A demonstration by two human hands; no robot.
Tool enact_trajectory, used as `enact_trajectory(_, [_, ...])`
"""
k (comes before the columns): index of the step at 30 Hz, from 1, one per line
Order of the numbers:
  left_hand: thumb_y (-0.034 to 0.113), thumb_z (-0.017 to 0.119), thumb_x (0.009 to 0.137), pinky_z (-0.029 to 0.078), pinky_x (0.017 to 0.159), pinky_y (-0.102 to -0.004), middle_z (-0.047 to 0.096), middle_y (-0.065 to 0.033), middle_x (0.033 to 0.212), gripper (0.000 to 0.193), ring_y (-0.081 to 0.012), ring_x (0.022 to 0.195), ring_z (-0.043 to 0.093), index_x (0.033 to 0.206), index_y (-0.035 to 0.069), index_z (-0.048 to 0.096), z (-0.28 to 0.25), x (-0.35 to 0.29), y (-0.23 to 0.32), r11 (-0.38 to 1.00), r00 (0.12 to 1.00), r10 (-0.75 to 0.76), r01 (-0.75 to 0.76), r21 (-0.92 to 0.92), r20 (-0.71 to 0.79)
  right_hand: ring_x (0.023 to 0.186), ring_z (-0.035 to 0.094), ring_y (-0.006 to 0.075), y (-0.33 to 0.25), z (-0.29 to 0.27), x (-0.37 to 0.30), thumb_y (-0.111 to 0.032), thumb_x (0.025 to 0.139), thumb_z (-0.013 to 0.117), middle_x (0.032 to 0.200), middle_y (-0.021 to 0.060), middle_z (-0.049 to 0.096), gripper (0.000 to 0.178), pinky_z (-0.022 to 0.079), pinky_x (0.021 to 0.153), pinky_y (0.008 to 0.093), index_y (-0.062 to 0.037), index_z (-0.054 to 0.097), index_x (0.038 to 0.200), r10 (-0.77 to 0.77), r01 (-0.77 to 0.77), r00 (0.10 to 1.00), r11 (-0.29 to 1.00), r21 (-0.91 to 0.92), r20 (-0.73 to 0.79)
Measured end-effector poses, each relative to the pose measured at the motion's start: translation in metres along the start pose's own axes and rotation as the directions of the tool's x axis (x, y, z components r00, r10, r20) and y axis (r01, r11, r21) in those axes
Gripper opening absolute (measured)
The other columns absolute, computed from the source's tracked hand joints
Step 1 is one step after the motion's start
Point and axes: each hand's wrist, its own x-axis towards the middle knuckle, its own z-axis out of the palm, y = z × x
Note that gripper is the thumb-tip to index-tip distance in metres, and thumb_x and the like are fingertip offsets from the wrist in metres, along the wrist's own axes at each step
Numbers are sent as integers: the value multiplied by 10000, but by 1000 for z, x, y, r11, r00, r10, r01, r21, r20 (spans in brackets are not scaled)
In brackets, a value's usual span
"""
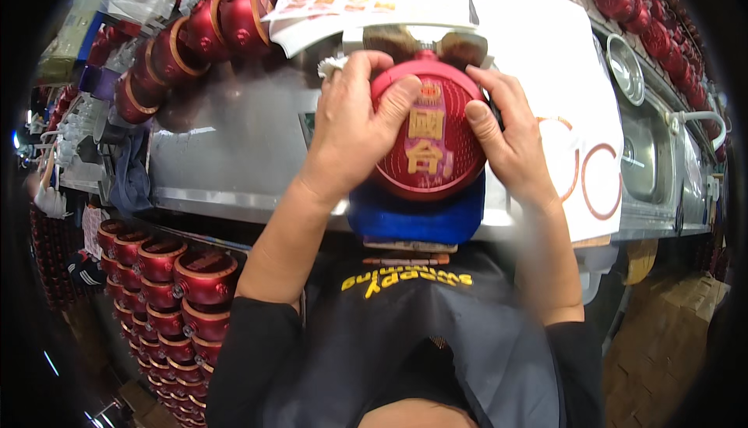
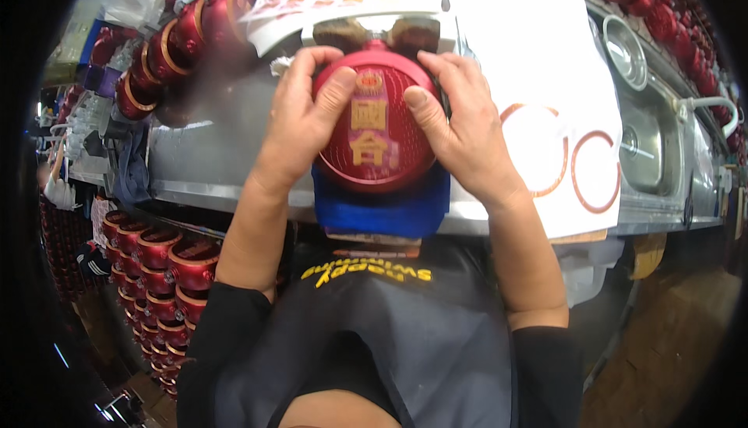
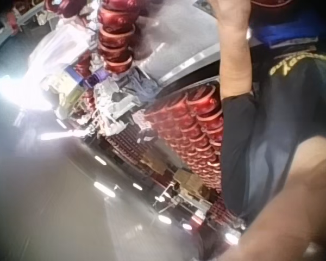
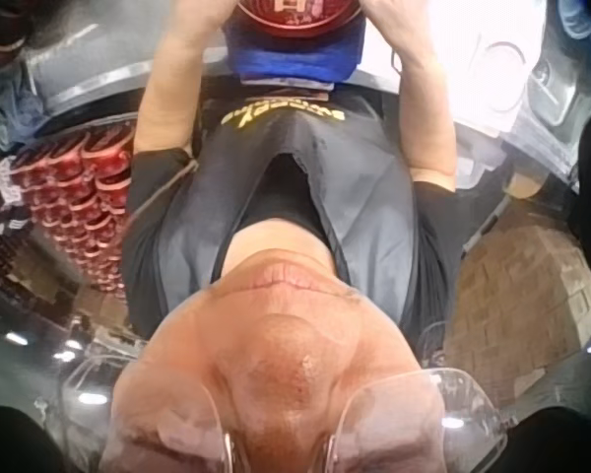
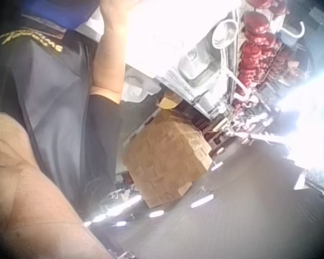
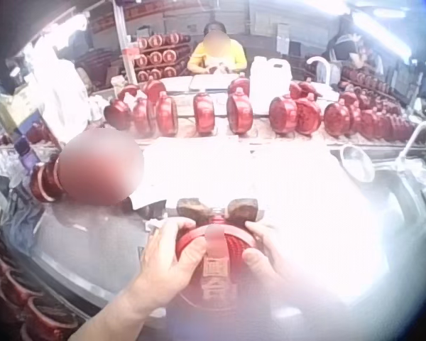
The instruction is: The person applies gold circular stickers to the rims of red spherical objects. They peel each sticker from a sheet, place it on the object's rim, and smooth it down with fingers. The objects are handled one at a time on a metal workbench.
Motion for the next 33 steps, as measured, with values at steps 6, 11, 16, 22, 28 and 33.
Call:
enact_trajectory(6, [539, 785, 871, 440, 1068, -484, 624, -259, 1272, 881, -397, 1195, 598, 1454, -13, 422, 0, -29, -13, 994, 998, 57, -56, -96, 16, 1274, 547, 394, -11, 1, -25, -451, 917, 770, 1378, 260, 551, 830, 445, 1081, 450, 61, 452, 1487, -10, 9, 1000, 998, -60, -11])
enact_trajectory(11, [479, 802, 890, 480, 1054, -412, 613, -226, 1309, 868, -301, 1211, 621, 1485, -3, 392, 0, -33, -18, 996, 996, 87, -87, 6, 24, 1141, 654, 293, -12, -6, -23, -294, 916, 798, 1302, 222, 637, 765, 540, 944, 378, 12, 442, 1520, -49, 41, 998, 990, -137, -49])
enact_trajectory(16, [539, 729, 922, 413, 1093, -480, 607, -277, 1314, 900, -392, 1256, 554, 1529, -4, 346, 9, -33, -24, 974, 987, 137, -148, -171, -79, 824, 733, 235, -38, -30, 2, -40, 952, 693, 1027, 133, 727, 220, 589, 711, 357, -32, 611, 1156, -281, 263, 959, 936, -234, -47])
enact_trajectory(22, [663, 479, 1001, 193, 1198, -481, 681, -24, 1348, 713, -300, 1382, 395, 1458, 131, 607, -5, -39, -23, 820, 841, 540, -520, 241, -25, 870, 629, 208, -50, -22, -12, -142, 702, 758, 920, 25, 666, 219, 479, 818, 415, -112, 668, 899, -585, 710, 697, 643, -286, 414])
enact_trajectory(28, [400, 636, 951, 161, 1184, -562, 693, 81, 1315, 408, -232, 1316, 477, 1349, 319, 685, 13, -86, -10, 670, 775, 617, -607, 427, 136, 732, 616, 137, -63, -47, 3, -54, 845, 777, 794, 8, 678, 132, 465, 656, 303, -78, 705, 952, 24, -28, 994, 999, 30, 111])
enact_trajectory(33, [232, 759, 814, 221, 1173, -562, 696, 98, 1229, 456, -207, 1261, 499, 1268, 267, 729, 15, -115, -15, 743, 817, 576, -541, 394, 36, 847, 662, 179, -59, -17, 25, -182, 808, 747, 835, 18, 606, 110, 469, 756, 403, -161, 646, 846, -659, 725, 686, 578, -375, 309])
